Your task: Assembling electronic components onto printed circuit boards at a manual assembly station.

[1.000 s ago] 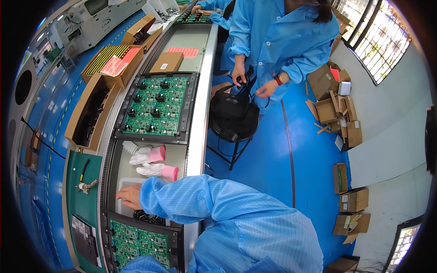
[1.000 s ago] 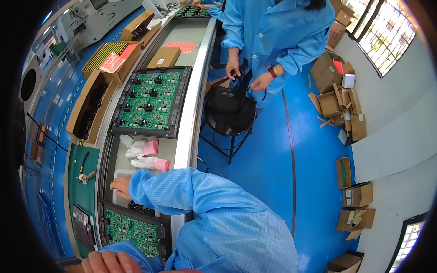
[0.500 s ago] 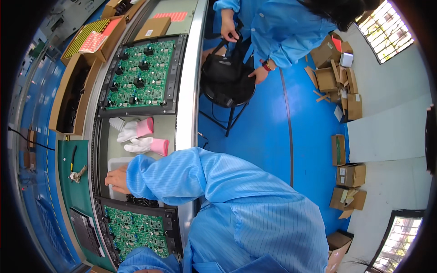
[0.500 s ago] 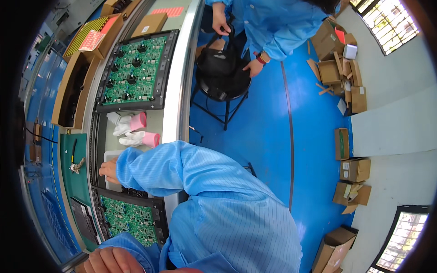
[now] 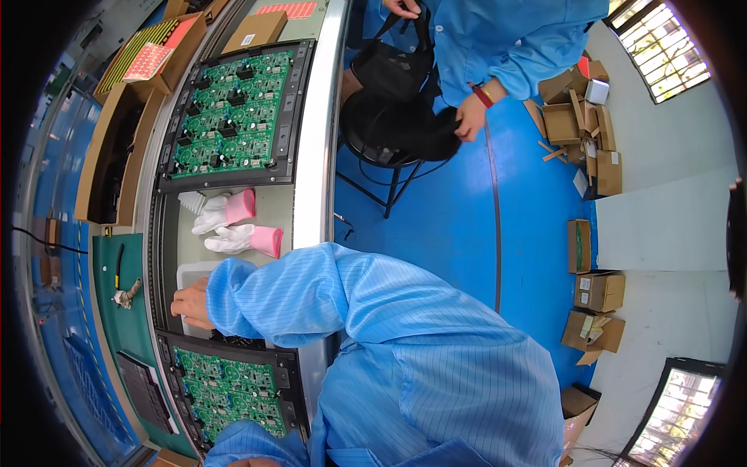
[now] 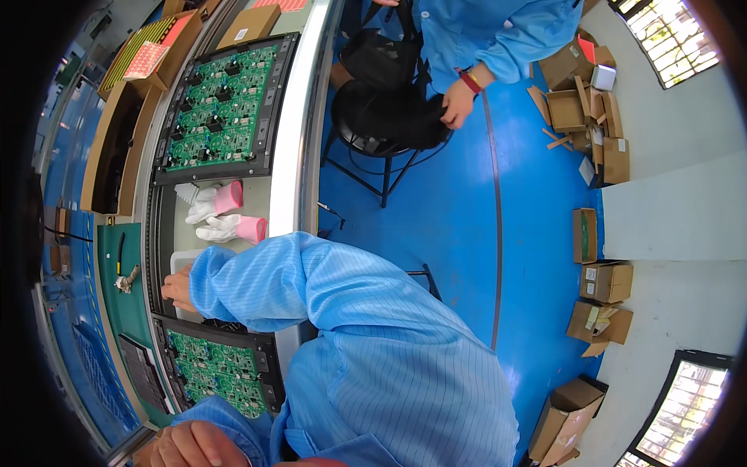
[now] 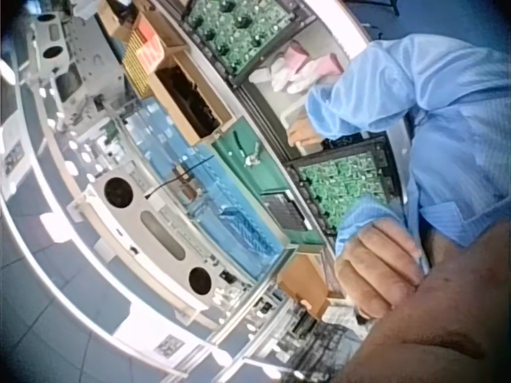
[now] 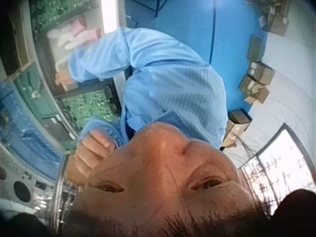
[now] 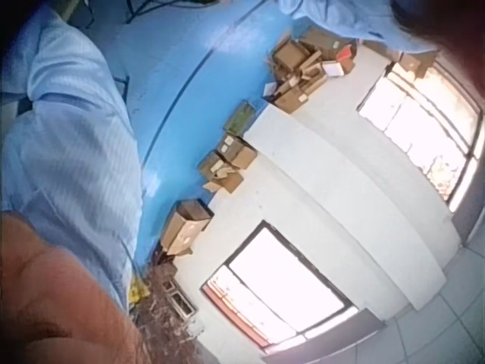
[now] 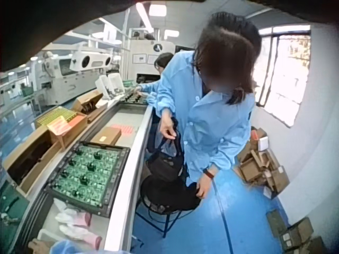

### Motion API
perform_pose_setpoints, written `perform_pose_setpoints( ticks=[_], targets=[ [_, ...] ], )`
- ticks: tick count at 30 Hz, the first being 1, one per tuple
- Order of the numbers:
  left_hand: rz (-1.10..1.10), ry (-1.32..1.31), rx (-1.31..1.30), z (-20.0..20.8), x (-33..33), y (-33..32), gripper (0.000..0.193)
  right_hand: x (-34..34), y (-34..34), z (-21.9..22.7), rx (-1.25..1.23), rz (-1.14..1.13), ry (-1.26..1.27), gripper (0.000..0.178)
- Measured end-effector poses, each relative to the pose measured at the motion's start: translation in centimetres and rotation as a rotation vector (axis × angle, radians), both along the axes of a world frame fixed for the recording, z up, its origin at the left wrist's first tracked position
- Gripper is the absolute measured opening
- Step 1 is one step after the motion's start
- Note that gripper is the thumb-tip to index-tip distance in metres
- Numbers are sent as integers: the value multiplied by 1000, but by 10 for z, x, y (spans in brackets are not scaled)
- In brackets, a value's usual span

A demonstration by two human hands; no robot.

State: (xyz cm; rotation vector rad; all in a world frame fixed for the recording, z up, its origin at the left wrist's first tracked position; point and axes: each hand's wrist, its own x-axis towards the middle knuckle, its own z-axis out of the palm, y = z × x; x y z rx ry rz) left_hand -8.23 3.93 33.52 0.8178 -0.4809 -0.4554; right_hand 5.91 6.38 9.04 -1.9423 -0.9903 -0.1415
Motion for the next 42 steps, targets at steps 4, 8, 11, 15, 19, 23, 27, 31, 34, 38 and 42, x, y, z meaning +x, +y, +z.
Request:
perform_pose_setpoints(
  ticks=[4,8,11,15,19,23,27,31,34,38,42],
  targets=[
    [9,-6,-16,0,-2,-2,13,-2,-3,2,16,-1,-8,22],
    [24,-22,-44,1,-6,-1,13,-2,-2,1,13,-6,-5,22],
    [36,-40,-71,3,-9,-3,13,2,3,-11,31,2,-10,22],
    [49,-66,-101,4,-13,-3,13,5,7,-15,44,6,-13,22],
    [72,-93,-125,5,-19,-1,13,1,4,-10,22,13,-13,23],
    [108,-120,-149,4,-22,1,13,5,-4,-10,52,35,30,24],
    [166,-136,-164,8,-35,4,14,1,-11,9,-2,60,52,24],
    [207,-109,-198,10,-43,-4,13,3,-6,3,-2,48,51,24],
    [236,-79,-225,8,-43,-6,12,6,-5,-3,19,36,40,23],
    [85,-89,-157,13,-31,3,14,3,-3,-4,5,36,24,23],
    [52,-89,-165,15,-24,-5,14,3,-1,-8,23,21,-11,23]
  ],
)
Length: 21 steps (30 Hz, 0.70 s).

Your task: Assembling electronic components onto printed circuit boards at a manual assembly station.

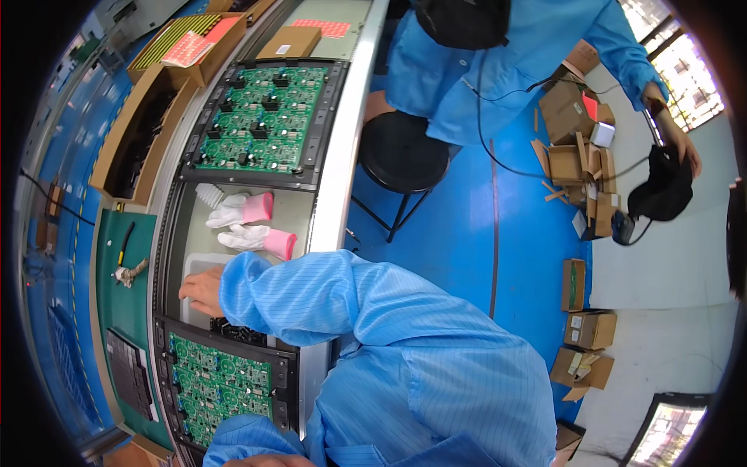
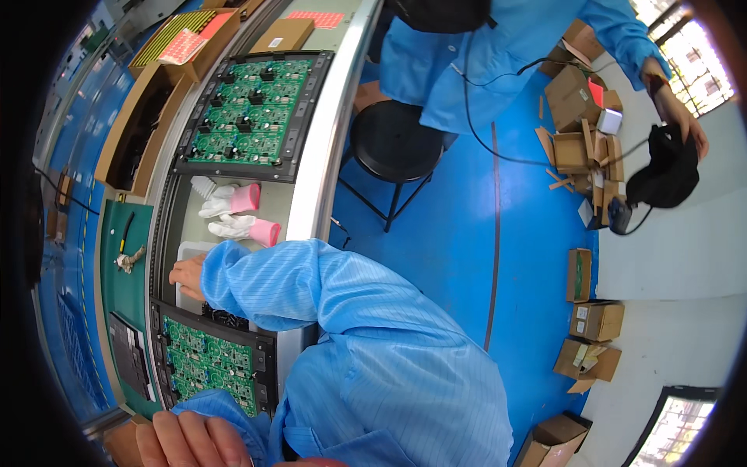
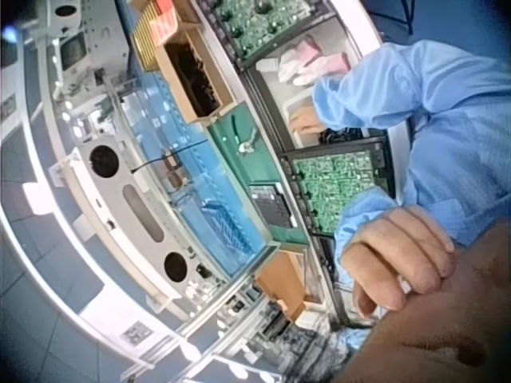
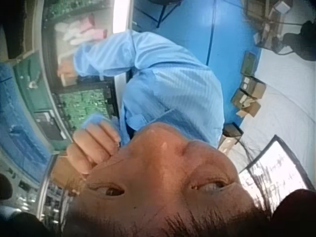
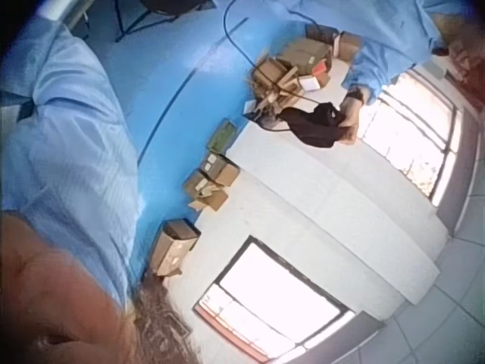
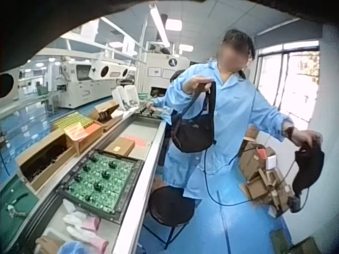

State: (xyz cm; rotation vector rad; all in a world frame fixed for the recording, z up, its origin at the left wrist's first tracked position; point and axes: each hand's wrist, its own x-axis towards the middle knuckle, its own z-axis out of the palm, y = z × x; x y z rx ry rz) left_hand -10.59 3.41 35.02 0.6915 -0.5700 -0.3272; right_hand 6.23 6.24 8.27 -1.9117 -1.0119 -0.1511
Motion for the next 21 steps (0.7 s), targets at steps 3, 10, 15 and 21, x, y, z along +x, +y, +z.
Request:
perform_pose_setpoints(
  ticks=[3,10,15,21],
  targets=[
    [-34,20,-8,1,3,-3,14,1,2,-2,5,-17,-7,23],
    [-171,119,-19,3,15,-12,14,5,10,-11,24,-35,-28,23],
    [-1,73,13,-14,11,-13,17,0,15,-12,54,-72,-34,20],
    [-13,61,269,-44,23,-18,23,-2,5,4,-53,-2,-22,19]
  ],
)
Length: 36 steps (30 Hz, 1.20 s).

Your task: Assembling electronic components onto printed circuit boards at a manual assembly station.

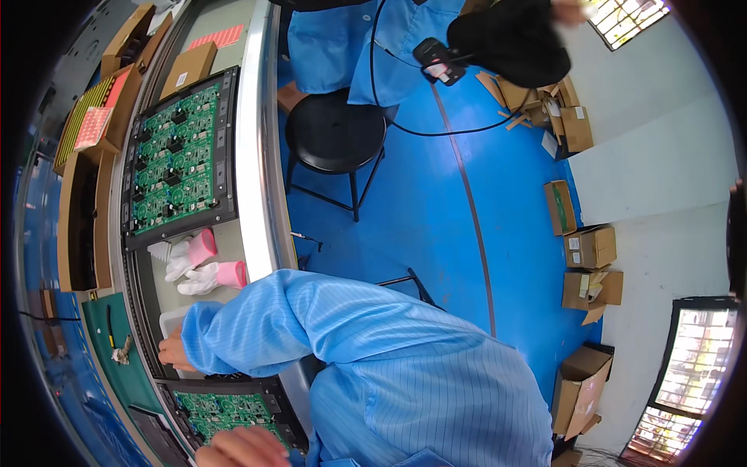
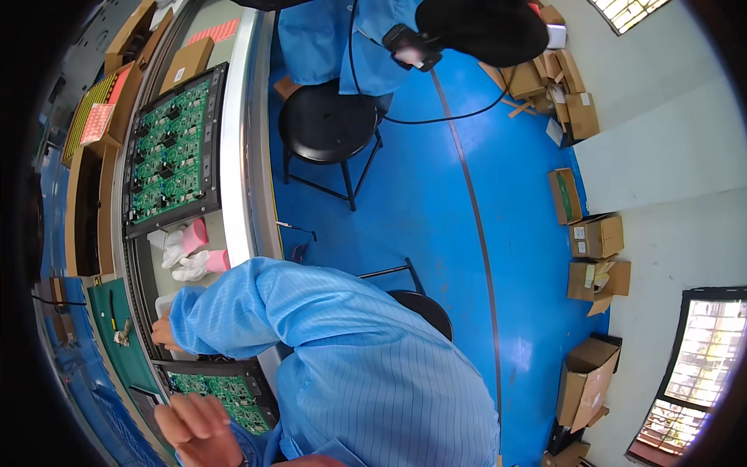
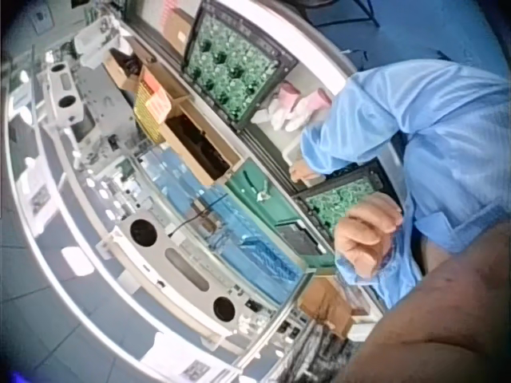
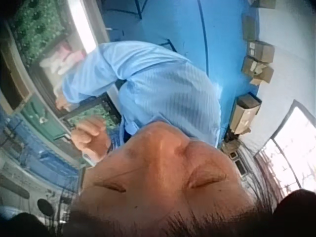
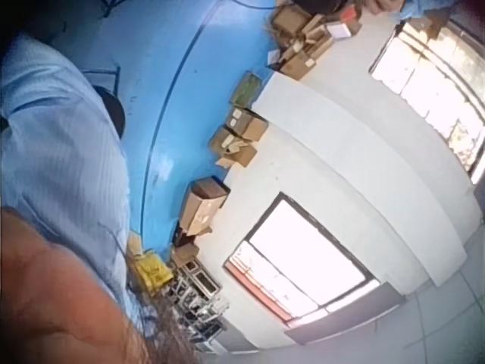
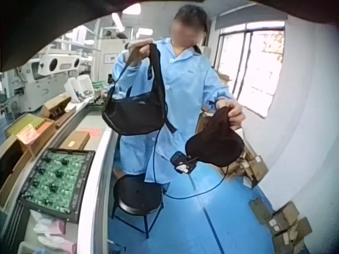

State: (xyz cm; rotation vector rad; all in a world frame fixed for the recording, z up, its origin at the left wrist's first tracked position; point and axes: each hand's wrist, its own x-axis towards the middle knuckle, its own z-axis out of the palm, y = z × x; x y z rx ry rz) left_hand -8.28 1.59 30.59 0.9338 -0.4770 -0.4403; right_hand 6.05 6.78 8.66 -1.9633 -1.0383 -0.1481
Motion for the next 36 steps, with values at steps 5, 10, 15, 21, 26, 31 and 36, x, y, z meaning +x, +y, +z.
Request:
perform_pose_setpoints(
  ticks=[5,10,15,21,26,31,36],
  targets=[
    [-336,-69,255,-29,10,0,28,-3,-7,11,109,40,36,20],
    [-104,93,297,-32,-18,-23,16,-6,-6,17,131,99,67,21],
    [-151,198,362,-61,-28,-28,24,1,0,-8,175,70,90,23],
    [61,221,749,-147,-62,-26,24,-2,2,-4,179,160,25,24],
    [94,262,728,-245,-105,-29,44,-5,-2,1,163,140,-14,24],
    [234,229,1367,-272,-121,-29,75,-10,-9,6,213,143,-46,24],
    [249,237,1244,-287,-117,-31,93,-18,-21,12,213,119,-67,25]
  ],
)
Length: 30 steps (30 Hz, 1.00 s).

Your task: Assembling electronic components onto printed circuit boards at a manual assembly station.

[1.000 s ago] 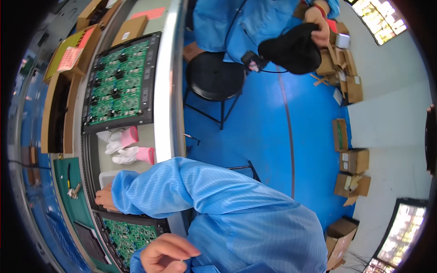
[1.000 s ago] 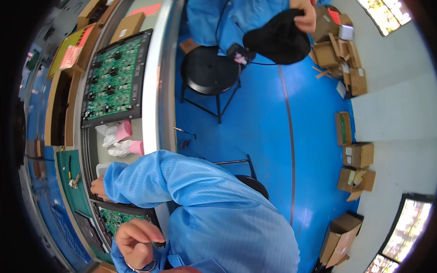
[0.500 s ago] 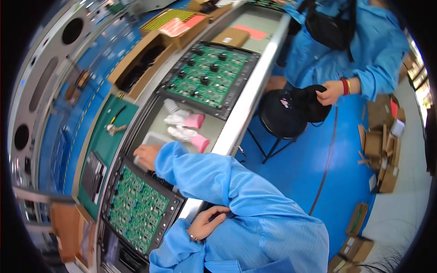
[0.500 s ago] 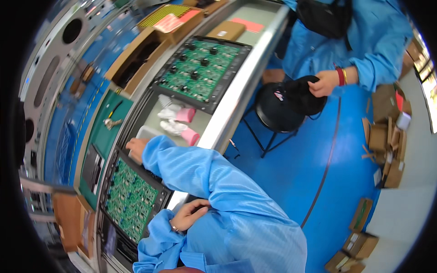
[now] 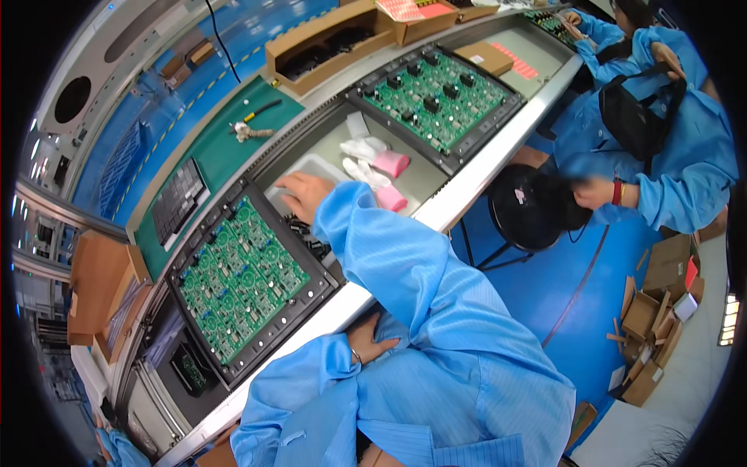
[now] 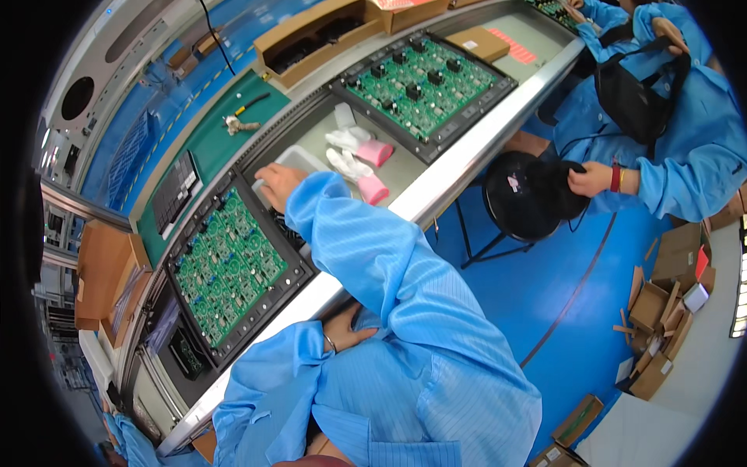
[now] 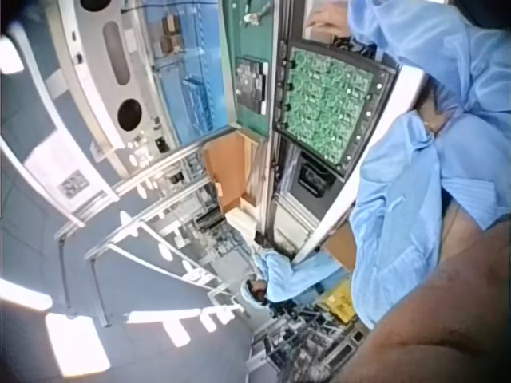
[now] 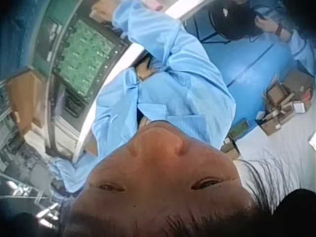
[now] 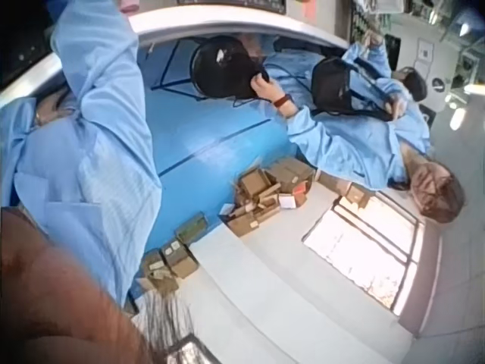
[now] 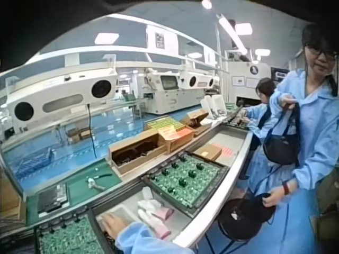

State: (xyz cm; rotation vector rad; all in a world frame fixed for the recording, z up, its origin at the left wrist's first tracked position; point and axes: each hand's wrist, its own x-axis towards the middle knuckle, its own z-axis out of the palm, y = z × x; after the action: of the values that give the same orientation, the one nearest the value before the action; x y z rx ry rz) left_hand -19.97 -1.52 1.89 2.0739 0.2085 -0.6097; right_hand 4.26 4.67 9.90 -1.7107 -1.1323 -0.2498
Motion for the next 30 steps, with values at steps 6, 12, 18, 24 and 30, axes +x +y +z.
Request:
perform_pose_setpoints(
  ticks=[6,12,18,24,30],
  targets=[
    [284,164,-16,25,-1,7,90,-4,10,-7,-8,24,-9,28],
    [504,374,-309,21,-2,17,72,-17,-17,-13,1,-137,-35,21],
    [766,514,-649,-11,-2,13,51,-29,-30,-19,-5,-155,-40,21],
    [456,388,-334,-19,1,13,42,-31,-36,-23,-59,-117,-40,20],
    [16,196,157,-4,19,15,39,-31,-37,-23,-74,-85,-17,18]
  ],
)
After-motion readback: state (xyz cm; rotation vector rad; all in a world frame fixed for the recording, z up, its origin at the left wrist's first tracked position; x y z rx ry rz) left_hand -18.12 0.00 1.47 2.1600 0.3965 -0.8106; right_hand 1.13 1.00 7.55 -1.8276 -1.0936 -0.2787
